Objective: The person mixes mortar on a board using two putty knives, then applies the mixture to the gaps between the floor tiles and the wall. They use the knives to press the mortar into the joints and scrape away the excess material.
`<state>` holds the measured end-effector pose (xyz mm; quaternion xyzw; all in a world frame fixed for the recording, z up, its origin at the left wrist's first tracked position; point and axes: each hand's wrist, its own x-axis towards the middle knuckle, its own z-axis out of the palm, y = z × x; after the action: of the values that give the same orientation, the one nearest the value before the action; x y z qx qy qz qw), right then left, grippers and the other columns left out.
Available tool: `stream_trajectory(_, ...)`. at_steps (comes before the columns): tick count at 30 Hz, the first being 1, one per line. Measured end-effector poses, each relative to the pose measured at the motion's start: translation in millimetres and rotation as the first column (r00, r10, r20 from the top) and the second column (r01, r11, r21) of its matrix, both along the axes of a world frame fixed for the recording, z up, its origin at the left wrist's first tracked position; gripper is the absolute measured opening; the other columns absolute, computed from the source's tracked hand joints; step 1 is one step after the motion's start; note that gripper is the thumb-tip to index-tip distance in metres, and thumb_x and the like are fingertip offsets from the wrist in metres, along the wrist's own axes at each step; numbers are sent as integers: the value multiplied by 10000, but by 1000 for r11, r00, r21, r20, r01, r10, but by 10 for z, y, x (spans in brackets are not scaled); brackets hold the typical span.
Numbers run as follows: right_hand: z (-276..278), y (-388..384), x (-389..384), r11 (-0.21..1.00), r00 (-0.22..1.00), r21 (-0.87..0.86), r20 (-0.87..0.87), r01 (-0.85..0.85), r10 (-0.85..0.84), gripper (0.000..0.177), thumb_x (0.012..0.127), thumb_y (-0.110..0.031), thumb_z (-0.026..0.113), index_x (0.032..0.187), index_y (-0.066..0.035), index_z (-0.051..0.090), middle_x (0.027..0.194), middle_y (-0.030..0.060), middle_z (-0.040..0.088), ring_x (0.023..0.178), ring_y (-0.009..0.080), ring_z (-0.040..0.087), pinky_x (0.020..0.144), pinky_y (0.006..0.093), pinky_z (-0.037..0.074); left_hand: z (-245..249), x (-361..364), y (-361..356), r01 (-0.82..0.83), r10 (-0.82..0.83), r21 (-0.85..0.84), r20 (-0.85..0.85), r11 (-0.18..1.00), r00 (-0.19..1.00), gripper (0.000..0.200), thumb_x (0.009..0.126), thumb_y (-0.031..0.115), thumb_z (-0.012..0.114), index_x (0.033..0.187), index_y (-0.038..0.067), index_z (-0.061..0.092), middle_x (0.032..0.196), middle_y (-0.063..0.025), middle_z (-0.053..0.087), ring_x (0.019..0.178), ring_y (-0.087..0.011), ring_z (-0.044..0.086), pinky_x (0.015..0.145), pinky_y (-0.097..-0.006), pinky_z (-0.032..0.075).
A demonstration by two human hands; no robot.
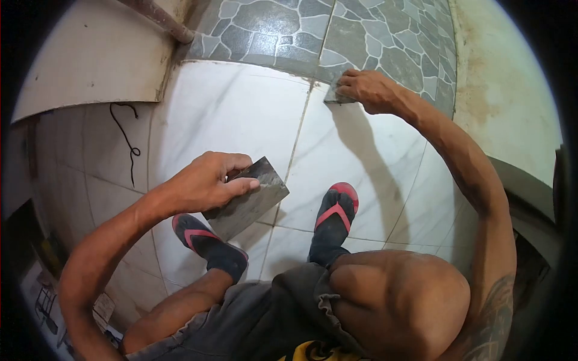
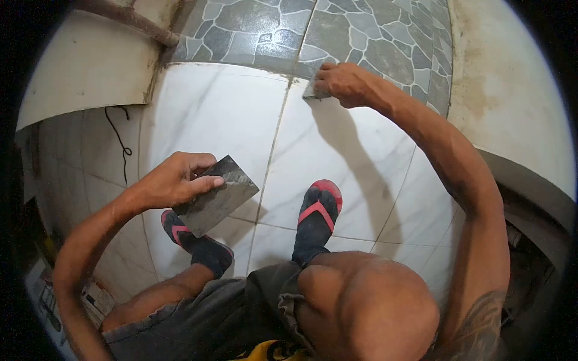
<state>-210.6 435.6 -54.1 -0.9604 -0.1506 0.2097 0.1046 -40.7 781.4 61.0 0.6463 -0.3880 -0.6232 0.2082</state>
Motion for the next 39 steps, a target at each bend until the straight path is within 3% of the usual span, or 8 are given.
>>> stream_trajectory(4,148,-144,-375,995,995,-74,-70,72,-77,325,678,76,587,978,-22,664,997,118,663,1056,301,595,865,378,528,19,-55,107,40,-38,-53,37,998,999,278,934,231,631,891,-42,610,695,-22,527,662,-88,446,584,-287,400)
stream_trajectory(8,464,-213,-581,896,897,117,-176,428,-405,429,676,61,540,1078,-12,669,984,154,686,914,323,639,787,363,517,-5,-62,149,40,-41,15,40,999,998,280,915,233,633,956,-44,618,671,-146,559,619,-183,492,607,-355,435)
stream_trajectory(15,527,-67,-1039,54,363,510,-531,858,-766,416,817,-160,620,1177,48,614,899,111,679,779,174,646,723,302,527,-109,-38,164,41,-40,0,54,999,998,271,916,228,633,933,-42,616,668,-123,557,620,-167,483,595,-344,430)
stream_trajectory(18,507,72,-1165,8,309,520,-495,854,-812,415,847,-232,665,1130,67,610,931,67,652,782,167,631,785,293,535,-134,-23,105,87,-87,0,102,996,991,269,916,227,633,926,-41,620,671,-116,563,619,-162,482,588,-343,427)
stream_trajectory(22,405,190,-1199,307,326,126,-174,943,-929,357,868,-237,652,1124,12,626,943,145,666,754,192,622,728,341,508,-238,-26,85,92,-95,48,67,995,993,258,916,220,634,916,-38,623,670,-106,563,618,-156,482,586,-340,425)
stream_trajectory(26,80,467,-1209,682,551,196,454,704,-700,399,787,-98,628,1173,-6,592,1050,183,598,984,339,586,819,401,499,-266,8,14,82,-84,72,23,994,996,249,916,212,637,900,-36,620,660,-87,546,613,-146,469,578,-334,423)
stream_trajectory(32,-611,775,-1379,636,757,-419,447,648,-477,566,724,-105,705,1254,7,539,1083,174,547,1010,335,557,785,409,519,-325,31,-53,57,-55,92,-21,994,998,244,928,212,644,872,-22,601,677,8,499,642,-81,445,568,-284,400)
stream_trajectory(39,-123,535,-1474,671,688,-206,392,713,-611,485,746,-55,644,1215,32,556,1019,149,565,924,326,556,730,407,512,-340,-6,-98,56,-57,96,3,994,998,266,915,204,638,822,-35,566,626,-52,475,587,-103,422,530,-309,390)
